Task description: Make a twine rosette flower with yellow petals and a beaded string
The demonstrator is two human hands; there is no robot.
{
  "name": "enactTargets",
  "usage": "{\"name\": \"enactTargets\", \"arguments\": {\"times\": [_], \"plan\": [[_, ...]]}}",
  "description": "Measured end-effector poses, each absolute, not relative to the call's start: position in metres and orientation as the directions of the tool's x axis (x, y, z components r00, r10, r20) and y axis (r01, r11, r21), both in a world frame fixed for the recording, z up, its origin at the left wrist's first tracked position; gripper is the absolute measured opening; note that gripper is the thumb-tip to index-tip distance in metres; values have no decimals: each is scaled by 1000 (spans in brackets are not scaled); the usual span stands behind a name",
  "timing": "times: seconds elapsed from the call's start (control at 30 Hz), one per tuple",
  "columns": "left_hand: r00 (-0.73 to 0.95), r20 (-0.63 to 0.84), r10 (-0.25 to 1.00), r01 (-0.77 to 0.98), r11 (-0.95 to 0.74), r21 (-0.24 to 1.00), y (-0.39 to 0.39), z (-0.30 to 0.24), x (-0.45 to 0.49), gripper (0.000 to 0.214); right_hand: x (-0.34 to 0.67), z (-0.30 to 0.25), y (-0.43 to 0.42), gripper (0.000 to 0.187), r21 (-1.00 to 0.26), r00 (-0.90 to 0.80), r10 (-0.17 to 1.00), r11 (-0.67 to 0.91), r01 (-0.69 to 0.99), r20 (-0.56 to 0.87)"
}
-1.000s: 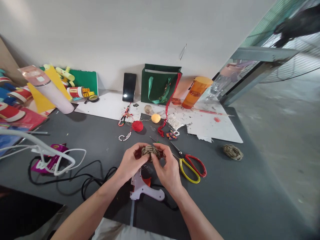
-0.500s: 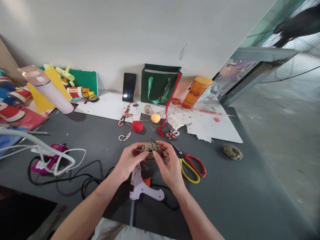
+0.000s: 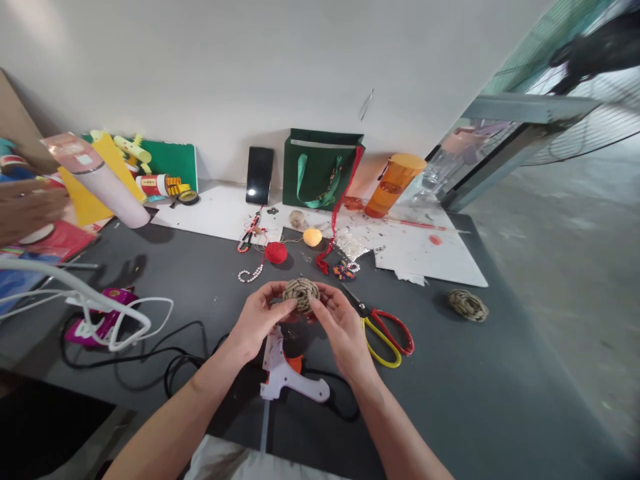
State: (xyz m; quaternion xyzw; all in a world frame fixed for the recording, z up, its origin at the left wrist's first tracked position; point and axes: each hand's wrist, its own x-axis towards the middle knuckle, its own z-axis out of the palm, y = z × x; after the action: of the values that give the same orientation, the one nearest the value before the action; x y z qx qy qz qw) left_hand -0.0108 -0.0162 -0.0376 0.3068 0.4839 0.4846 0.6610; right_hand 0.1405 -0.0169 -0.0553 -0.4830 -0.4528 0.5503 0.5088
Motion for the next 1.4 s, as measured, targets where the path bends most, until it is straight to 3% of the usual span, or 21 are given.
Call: {"name": "enactTargets", "arguments": {"times": [0.13, 0.27, 0.43, 0.53, 0.63, 0.83, 0.93, 1.1, 1.27, 1.4], "plan": [[119, -329, 937, -272, 349, 897, -17, -38, -11, 43, 142, -56, -17, 30, -1000, -87, 996, -13, -22, -11], [67, -305, 950, -303, 310, 901, -17, -40, -9, 38, 143, -55, -18, 36, -996, -70, 996, 63, 64, 58], [72, -308, 949, -260, 316, 912, -17, -39, -10, 37, 144, -54, -19, 21, -992, -70, 995, 81, 99, 74], [58, -284, 957, -257, 289, 922, -16, -38, -11, 38, 144, -53, -20, 27, -984, -79, 992, 113, 138, 103], [16, -268, 963, -251, 263, 932, -15, -39, -10, 33, 142, -53, -20, 32, -981, -51, 991, 129, 148, 122], [85, -316, 945, -270, 327, 906, -15, -42, -10, 36, 144, -55, -16, 23, -997, -90, 994, 59, 52, 54], [121, -294, 948, -236, 315, 919, -15, -41, -11, 40, 145, -54, -16, 22, -991, -95, 993, 85, 103, 75], [12, -269, 963, -244, 264, 933, -16, -39, -10, 33, 145, -50, -17, 31, -989, -60, 994, 102, 107, 96], [41, -293, 955, -238, 294, 926, -16, -38, -11, 34, 146, -48, -17, 18, -982, -75, 991, 122, 144, 112], [73, -244, 967, -177, 254, 951, -17, -36, -13, 36, 148, -47, -17, 20, -944, -98, 973, 227, 241, 209]]}}
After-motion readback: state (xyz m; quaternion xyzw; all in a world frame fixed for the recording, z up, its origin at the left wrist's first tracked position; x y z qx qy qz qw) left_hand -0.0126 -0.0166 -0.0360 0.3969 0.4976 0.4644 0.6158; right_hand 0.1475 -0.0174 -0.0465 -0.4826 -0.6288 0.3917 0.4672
